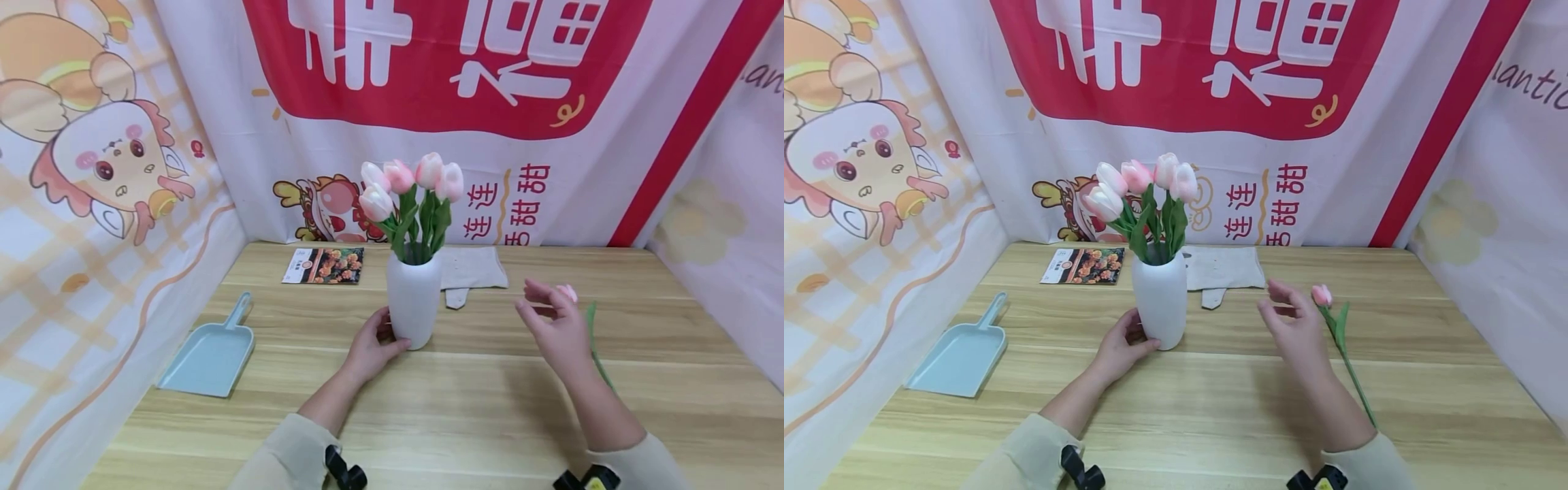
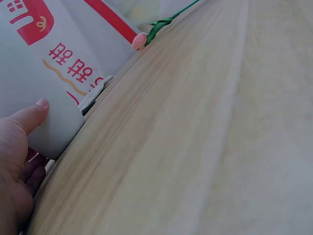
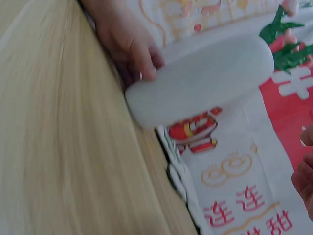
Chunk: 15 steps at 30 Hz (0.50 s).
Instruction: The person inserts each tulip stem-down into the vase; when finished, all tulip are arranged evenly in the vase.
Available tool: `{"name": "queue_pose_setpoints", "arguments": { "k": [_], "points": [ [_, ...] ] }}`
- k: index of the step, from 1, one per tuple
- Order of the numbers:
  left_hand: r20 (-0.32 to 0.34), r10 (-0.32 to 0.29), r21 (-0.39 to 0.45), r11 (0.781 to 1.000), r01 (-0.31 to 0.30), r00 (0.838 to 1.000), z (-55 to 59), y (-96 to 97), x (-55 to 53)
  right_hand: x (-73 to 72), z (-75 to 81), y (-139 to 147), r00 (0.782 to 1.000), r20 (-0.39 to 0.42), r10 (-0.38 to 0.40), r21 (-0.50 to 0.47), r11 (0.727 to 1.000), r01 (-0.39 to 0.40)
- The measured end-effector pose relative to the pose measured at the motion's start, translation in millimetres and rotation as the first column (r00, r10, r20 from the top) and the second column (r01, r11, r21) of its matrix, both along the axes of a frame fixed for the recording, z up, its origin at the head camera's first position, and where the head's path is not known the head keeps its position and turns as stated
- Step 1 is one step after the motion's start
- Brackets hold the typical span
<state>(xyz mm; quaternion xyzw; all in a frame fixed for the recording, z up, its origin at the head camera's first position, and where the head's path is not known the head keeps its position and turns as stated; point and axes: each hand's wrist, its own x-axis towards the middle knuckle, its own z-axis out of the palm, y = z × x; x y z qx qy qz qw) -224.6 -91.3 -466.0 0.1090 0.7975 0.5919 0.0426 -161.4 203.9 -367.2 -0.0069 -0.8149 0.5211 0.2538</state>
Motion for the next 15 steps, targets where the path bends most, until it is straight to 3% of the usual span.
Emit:
{"name": "queue_pose_setpoints", "arguments": {
  "k": [10, 15],
  "points": [
    [0.011, -0.001, 0.000, 1.000, 0.001, 1.000, 2.2, 0.4, 1.5, 10.8, -28.1, 62.3, 0.983, 0.171, -0.073, 0.053, 0.996, 0.065],
    [0.013, 0.003, 0.005, 1.000, -0.003, 1.000, 2.1, 0.6, 1.7, 15.1, -40.3, 84.2, 0.977, 0.184, -0.103, 0.100, 0.991, 0.086]
  ]
}}
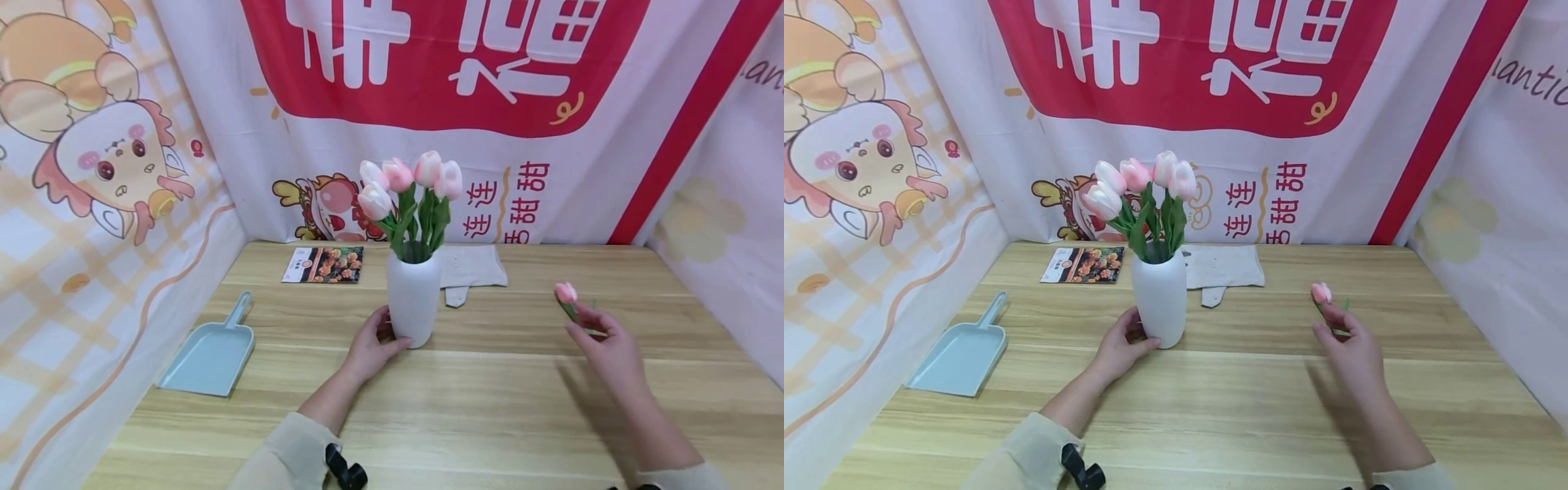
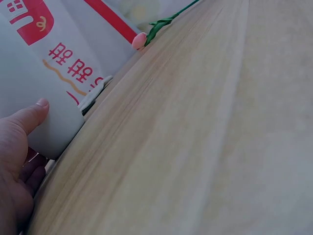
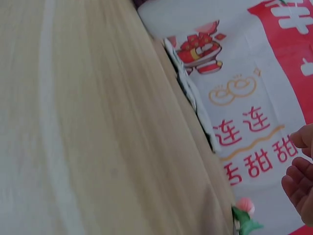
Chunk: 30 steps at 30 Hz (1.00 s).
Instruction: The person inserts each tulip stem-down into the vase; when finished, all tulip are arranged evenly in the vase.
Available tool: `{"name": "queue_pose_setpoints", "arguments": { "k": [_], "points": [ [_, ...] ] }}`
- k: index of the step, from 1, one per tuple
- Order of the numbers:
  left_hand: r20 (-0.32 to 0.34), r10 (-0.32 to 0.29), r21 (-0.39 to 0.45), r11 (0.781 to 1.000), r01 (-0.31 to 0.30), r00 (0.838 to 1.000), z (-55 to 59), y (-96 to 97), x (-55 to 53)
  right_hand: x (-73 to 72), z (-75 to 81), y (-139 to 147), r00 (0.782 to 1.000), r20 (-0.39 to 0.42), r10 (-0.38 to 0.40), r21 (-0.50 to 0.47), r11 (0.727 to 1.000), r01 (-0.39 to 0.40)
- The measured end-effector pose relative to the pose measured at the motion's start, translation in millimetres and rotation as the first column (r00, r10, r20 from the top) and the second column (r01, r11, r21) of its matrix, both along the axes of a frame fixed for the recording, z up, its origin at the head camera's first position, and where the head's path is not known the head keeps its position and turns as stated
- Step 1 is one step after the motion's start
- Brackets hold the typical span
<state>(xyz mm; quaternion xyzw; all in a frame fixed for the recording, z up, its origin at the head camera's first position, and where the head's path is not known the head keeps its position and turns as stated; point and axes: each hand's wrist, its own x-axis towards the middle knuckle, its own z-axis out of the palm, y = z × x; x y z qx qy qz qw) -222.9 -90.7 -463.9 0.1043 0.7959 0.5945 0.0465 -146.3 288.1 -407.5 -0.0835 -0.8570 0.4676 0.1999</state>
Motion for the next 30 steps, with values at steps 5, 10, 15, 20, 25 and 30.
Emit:
{"name": "queue_pose_setpoints", "arguments": {
  "k": [5, 10, 15, 20, 25, 30],
  "points": [
    [-0.011, -0.005, -0.004, 1.000, 0.005, 1.000, -1.5, 0.1, -1.4, 5.9, -10.0, 21.4, 0.994, 0.109, -0.012, 0.049, 0.999, 0.006],
    [-0.009, -0.003, -0.008, 1.000, 0.003, 1.000, -2.0, 0.1, -2.1, 12.4, -19.6, 38.6, 0.962, 0.272, -0.030, 0.081, 0.997, 0.008],
    [0.006, 0.004, -0.007, 1.000, -0.004, 1.000, -0.7, 0.2, -0.8, 15.4, -26.2, 50.5, 0.933, 0.359, -0.015, 0.118, 0.993, -0.030],
    [0.007, 0.006, -0.007, 1.000, -0.005, 1.000, -0.9, 0.2, -1.0, 14.2, -29.8, 59.6, 0.924, 0.383, 0.011, 0.203, 0.975, -0.096],
    [0.014, 0.004, -0.002, 1.000, -0.004, 1.000, -0.7, 0.2, -1.0, 11.7, -32.4, 65.1, 0.908, 0.419, 0.020, 0.257, 0.956, -0.139],
    [0.009, 0.003, 0.000, 1.000, -0.003, 1.000, 0.1, 0.2, -0.6, 11.8, -32.2, 66.7, 0.894, 0.448, 0.012, 0.286, 0.946, -0.156]
  ]
}}
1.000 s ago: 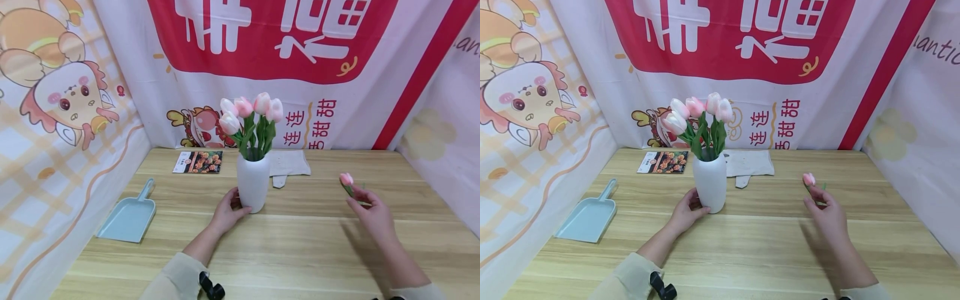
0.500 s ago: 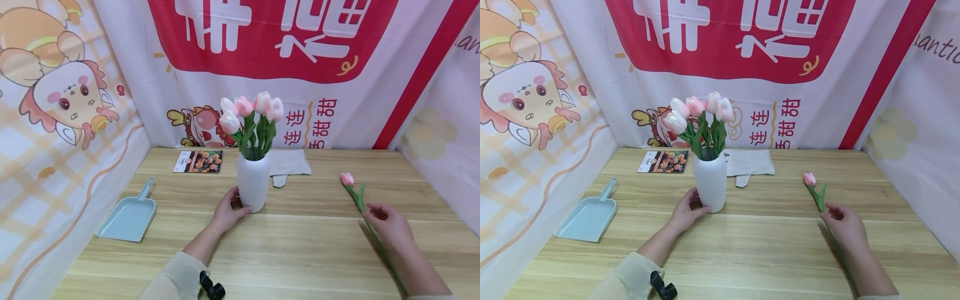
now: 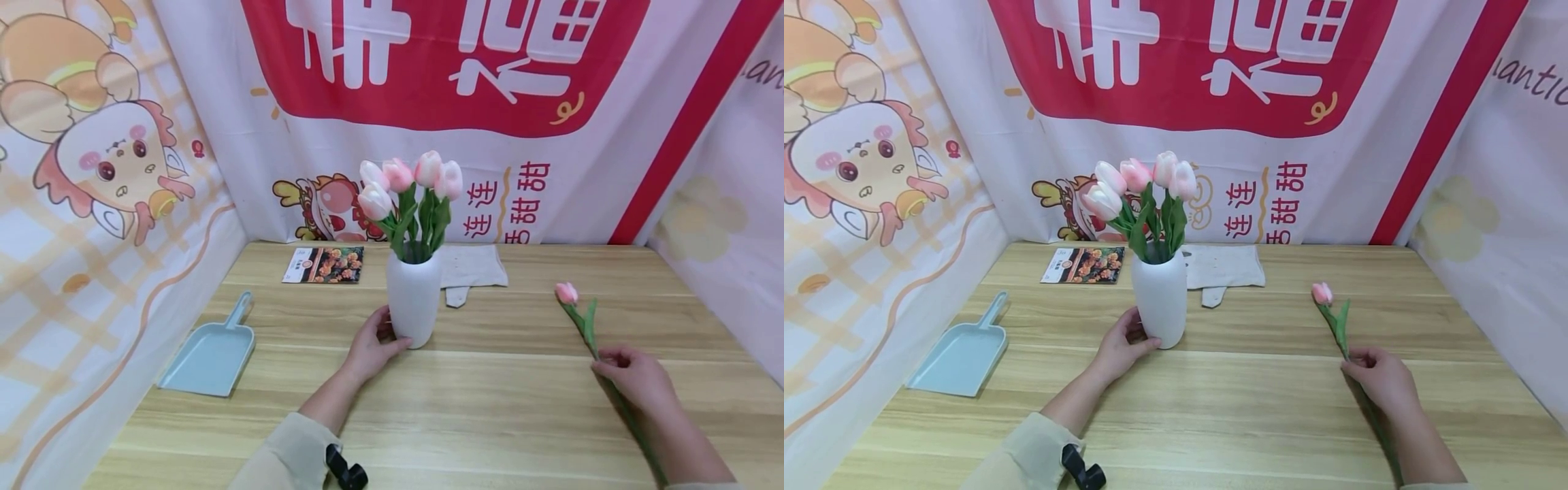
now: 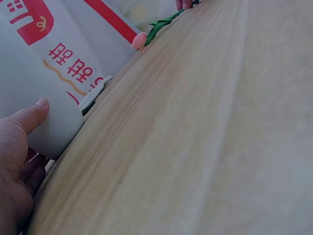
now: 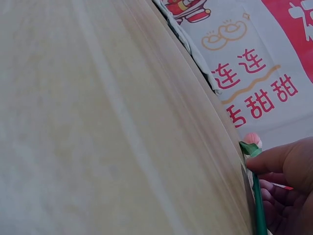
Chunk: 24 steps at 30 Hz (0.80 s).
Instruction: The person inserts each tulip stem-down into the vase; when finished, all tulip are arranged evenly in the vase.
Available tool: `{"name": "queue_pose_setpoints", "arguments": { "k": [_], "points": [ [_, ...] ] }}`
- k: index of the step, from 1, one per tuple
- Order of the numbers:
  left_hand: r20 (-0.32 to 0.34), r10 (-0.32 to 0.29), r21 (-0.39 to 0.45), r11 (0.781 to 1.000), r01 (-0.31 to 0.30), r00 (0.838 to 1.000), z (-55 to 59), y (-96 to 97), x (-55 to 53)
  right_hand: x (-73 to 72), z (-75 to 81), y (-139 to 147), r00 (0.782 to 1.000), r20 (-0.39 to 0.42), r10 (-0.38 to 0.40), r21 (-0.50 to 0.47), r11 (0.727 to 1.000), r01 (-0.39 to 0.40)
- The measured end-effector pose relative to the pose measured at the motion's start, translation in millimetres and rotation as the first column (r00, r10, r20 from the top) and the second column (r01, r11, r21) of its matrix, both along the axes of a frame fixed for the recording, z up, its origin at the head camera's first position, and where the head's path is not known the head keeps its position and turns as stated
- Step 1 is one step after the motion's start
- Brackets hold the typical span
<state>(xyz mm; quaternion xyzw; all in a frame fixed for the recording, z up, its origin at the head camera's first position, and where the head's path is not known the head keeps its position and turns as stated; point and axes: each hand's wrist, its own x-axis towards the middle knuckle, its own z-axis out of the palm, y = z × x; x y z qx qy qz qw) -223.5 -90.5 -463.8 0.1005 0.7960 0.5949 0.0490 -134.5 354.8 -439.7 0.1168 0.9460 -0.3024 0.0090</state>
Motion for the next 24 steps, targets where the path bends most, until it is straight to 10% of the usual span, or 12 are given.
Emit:
{"name": "queue_pose_setpoints", "arguments": {
  "k": [11, 24],
  "points": [
    [-0.013, -0.002, 0.004, 1.000, 0.002, 1.000, -0.9, -0.1, 0.7, -0.9, 0.8, 0.6, 0.999, 0.050, 0.013, 0.022, 1.000, -0.014],
    [-0.005, -0.007, 0.010, 1.000, 0.007, 1.000, -0.1, -0.2, 0.4, -8.8, 7.9, -5.4, 0.995, 0.052, -0.080, -0.223, 0.971, 0.090]
  ]
}}
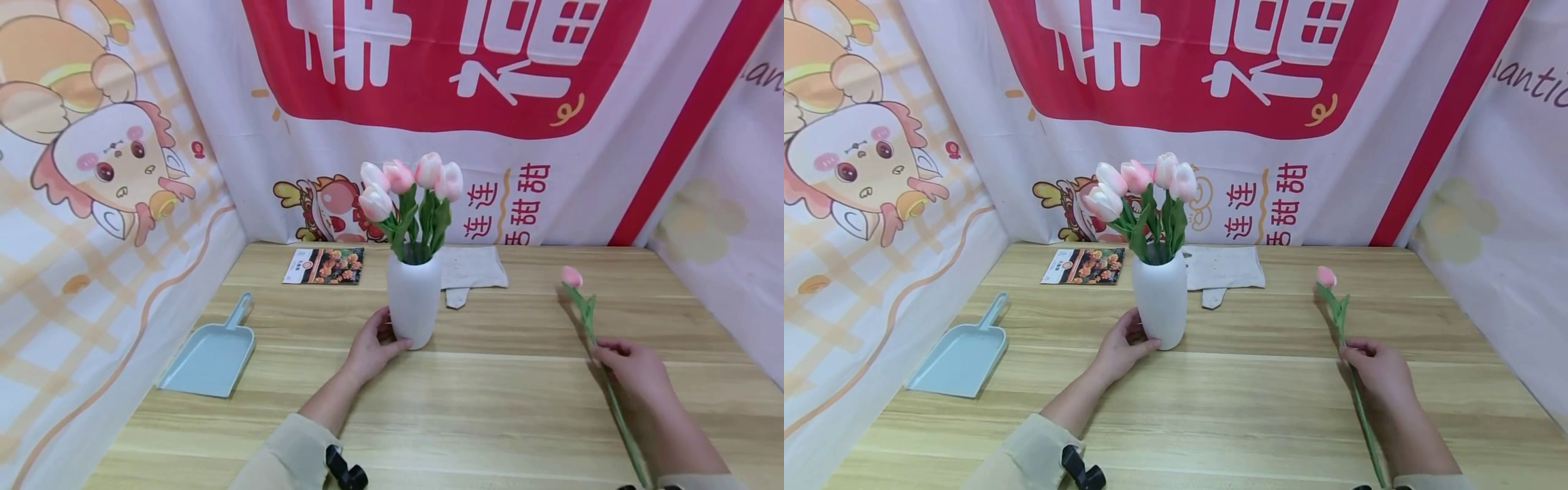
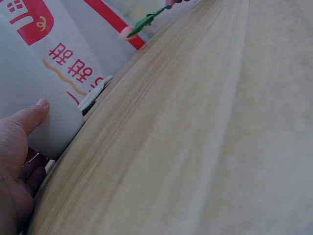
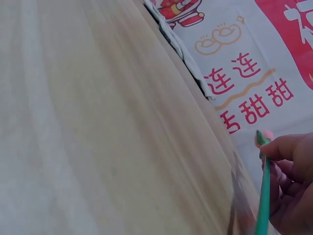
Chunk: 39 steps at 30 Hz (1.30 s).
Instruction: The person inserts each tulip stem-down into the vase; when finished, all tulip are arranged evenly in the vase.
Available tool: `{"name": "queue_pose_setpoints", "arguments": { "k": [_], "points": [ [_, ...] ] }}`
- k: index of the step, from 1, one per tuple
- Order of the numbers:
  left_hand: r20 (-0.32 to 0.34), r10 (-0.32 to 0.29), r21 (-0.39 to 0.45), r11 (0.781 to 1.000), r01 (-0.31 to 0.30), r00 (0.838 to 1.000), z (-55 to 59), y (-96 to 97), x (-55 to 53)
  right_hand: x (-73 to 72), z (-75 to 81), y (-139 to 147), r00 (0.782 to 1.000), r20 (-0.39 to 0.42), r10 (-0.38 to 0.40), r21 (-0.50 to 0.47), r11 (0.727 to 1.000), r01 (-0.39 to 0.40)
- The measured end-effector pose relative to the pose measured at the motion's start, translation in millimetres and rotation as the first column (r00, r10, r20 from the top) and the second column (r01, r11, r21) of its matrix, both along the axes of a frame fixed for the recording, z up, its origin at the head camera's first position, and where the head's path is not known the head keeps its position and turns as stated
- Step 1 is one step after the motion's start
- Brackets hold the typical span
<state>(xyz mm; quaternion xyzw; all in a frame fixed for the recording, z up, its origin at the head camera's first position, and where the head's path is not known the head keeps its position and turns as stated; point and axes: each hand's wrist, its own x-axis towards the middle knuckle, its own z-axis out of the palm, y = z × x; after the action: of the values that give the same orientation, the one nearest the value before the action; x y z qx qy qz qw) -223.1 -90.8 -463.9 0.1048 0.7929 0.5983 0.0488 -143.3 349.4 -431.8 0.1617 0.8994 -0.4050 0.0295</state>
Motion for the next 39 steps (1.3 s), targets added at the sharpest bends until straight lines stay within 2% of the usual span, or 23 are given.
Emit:
{"name": "queue_pose_setpoints", "arguments": {
  "k": [4, 6, 7, 9, 12, 13, 16, 19, 25, 31, 35, 39],
  "points": [
    [0.002, 0.001, 0.001, 1.000, -0.001, 1.000, -0.3, 0.0, 0.0, -3.4, 3.9, -7.4, 0.998, -0.039, -0.048, -0.123, 0.992, 0.043],
    [-0.001, -0.001, 0.003, 1.000, 0.001, 1.000, -0.5, 0.0, -0.1, -5.2, 4.7, -10.6, 0.994, -0.057, -0.092, -0.224, 0.971, 0.077],
    [0.000, -0.001, 0.004, 1.000, 0.001, 1.000, -0.5, -0.1, -0.2, -6.3, 4.9, -12.4, 0.990, -0.064, -0.125, -0.302, 0.948, 0.100],
    [0.001, -0.003, 0.005, 1.000, 0.003, 1.000, -0.6, -0.1, -0.4, -8.4, 5.8, -16.4, 0.977, -0.073, -0.198, -0.458, 0.877, 0.144],
    [0.002, -0.007, 0.008, 1.000, 0.007, 1.000, -0.9, 0.1, -0.6, -10.6, 8.0, -22.6, 0.950, -0.081, -0.301, -0.644, 0.743, 0.180],
    [0.004, -0.007, 0.009, 1.000, 0.007, 1.000, -0.9, 0.2, -0.6, -11.6, 8.8, -24.7, 0.941, -0.087, -0.326, -0.691, 0.700, 0.178],
    [0.005, -0.007, 0.007, 1.000, 0.007, 1.000, -1.0, 0.2, -0.6, -14.7, 12.4, -30.6, 0.923, -0.114, -0.367, -0.783, 0.605, 0.145],
    [0.005, -0.005, 0.006, 1.000, 0.005, 1.000, -0.5, 0.0, -0.3, -18.2, 16.2, -35.1, 0.910, -0.130, -0.395, -0.838, 0.534, 0.112],
    [0.007, -0.002, 0.003, 1.000, 0.002, 1.000, 0.1, -0.2, 0.2, -23.7, 23.9, -45.9, 0.881, -0.113, -0.460, -0.896, 0.430, 0.110],
    [0.005, 0.001, -0.001, 1.000, -0.001, 1.000, 0.0, -0.4, 0.8, -29.7, 29.9, -58.2, 0.841, -0.106, -0.531, -0.931, 0.349, 0.103],
    [0.002, 0.002, -0.004, 1.000, -0.002, 1.000, 0.3, -0.3, 0.6, -32.7, 34.9, -64.6, 0.805, -0.091, -0.586, -0.959, 0.271, 0.088],
    [0.003, -0.001, -0.009, 1.000, 0.001, 1.000, 0.8, -0.2, 0.5, -33.6, 44.6, -71.4, 0.777, -0.075, -0.625, -0.974, 0.214, 0.078]
  ]
}}
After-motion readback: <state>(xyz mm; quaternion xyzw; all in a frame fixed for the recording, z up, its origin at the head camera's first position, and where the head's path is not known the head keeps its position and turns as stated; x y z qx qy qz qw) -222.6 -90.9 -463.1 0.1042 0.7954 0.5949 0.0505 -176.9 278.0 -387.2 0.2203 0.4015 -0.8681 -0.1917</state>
